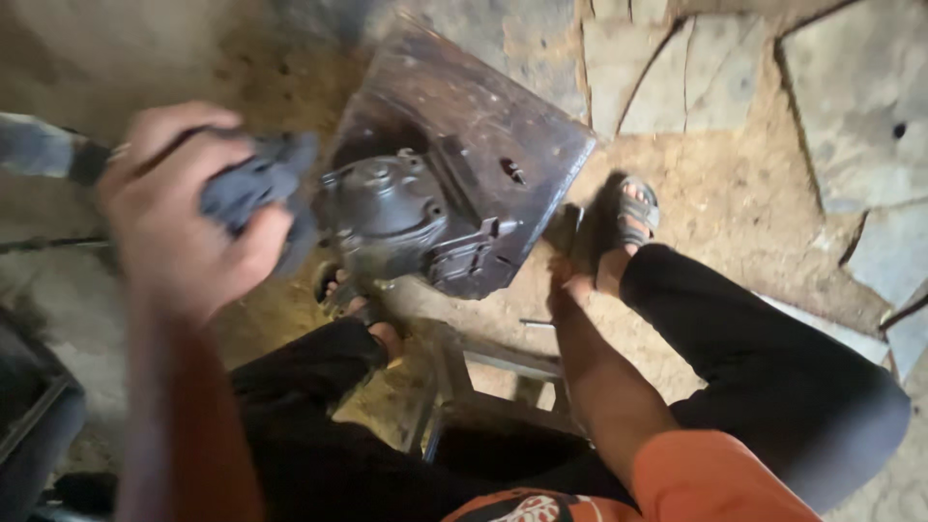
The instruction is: The person disassembles a mechanical engine part on a small stool. They use a T-handle wrench to loosen and remove bolts, then use a flathead screwdriver to pry off a circular cover. The person removes the cover and wipes the interior of the part with a cloth.
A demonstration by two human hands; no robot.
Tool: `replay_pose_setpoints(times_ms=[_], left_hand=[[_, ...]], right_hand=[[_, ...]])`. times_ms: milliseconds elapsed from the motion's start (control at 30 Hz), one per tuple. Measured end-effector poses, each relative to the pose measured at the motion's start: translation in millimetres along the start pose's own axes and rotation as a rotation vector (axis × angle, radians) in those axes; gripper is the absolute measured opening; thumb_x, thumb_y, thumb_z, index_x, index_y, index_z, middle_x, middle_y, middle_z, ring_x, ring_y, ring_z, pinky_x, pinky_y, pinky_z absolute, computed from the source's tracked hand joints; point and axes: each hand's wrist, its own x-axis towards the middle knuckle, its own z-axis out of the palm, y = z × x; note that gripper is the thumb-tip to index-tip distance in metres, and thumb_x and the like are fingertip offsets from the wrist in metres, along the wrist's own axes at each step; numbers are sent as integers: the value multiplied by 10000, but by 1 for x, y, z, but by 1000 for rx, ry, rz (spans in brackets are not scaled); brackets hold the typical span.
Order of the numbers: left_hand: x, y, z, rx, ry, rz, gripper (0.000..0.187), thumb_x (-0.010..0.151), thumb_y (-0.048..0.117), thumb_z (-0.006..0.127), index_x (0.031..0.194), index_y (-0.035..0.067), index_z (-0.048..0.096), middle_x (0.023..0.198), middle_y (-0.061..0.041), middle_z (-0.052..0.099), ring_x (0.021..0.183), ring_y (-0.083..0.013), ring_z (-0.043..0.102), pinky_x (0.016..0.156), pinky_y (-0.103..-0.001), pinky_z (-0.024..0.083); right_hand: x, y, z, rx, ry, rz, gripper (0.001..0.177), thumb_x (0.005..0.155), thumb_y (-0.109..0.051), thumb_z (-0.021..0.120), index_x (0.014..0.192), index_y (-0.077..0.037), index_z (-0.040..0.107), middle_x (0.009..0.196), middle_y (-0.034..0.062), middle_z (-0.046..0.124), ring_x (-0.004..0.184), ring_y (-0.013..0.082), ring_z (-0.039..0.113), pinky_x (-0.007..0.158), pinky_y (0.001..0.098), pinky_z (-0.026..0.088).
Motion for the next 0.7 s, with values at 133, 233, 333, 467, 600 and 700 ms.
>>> replay_pose_setpoints(times_ms=[133, 233, 333, 467, 600, 700], left_hand=[[-1, 12, -12, -118, 62, -22, 265, 814, 167, 755, 977, -25, 676, 1119, -192, 684, 939, -342, 703, 798, -384, 557], [-4, 11, -11, 2, 66, -40, 290, 971, 257, 848, 906, 12, 707, 1009, -125, 703, 928, -339, 701, 835, -425, 556], [-7, 7, 1, 46, 102, -132, 281, 966, 290, 836, 863, 50, 733, 945, -110, 703, 828, -346, 696, 746, -451, 547], [-8, 1, 12, 70, 44, -195, 156, 911, 247, 791, 865, 98, 773, 914, -102, 707, 823, -344, 691, 733, -457, 544], [-11, -5, 23, 44, -18, -147, 118, 795, 130, 739, 880, 163, 816, 942, -87, 730, 880, -356, 684, 770, -449, 552], [4, -5, 40, 22, -191, -179, 150, 784, 104, 709, 858, 179, 816, 958, -78, 734, 878, -319, 697, 770, -443, 556]], right_hand=[[15, -91, -20, 803, 51, -337, 156, 995, -138, 700, 985, -83, 554, 859, 91, 654, 760, 196, 625, 672, 324, 532], [6, -149, -46, 1087, -85, -510, 171, 1046, -85, 667, 964, -90, 517, 813, 62, 633, 700, 158, 603, 620, 289, 522], [-6, -184, -53, 999, -228, -503, 142, 948, -95, 676, 898, -110, 544, 720, 51, 624, 569, 178, 598, 498, 308, 505], [2, -214, -75, 733, -306, 49, 95, 954, -99, 687, 920, -51, 612, 747, 64, 632, 619, 180, 573, 527, 326, 450], [-43, -290, -123, 742, -511, -165, 173, 941, -58, 709, 1045, -58, 571, 909, 79, 748, 758, 178, 665, 609, 306, 502], [-107, -371, -147, 635, -683, -433, 247, 935, -38, 721, 1122, -44, 561, 978, 82, 780, 830, 177, 719, 650, 297, 547]])
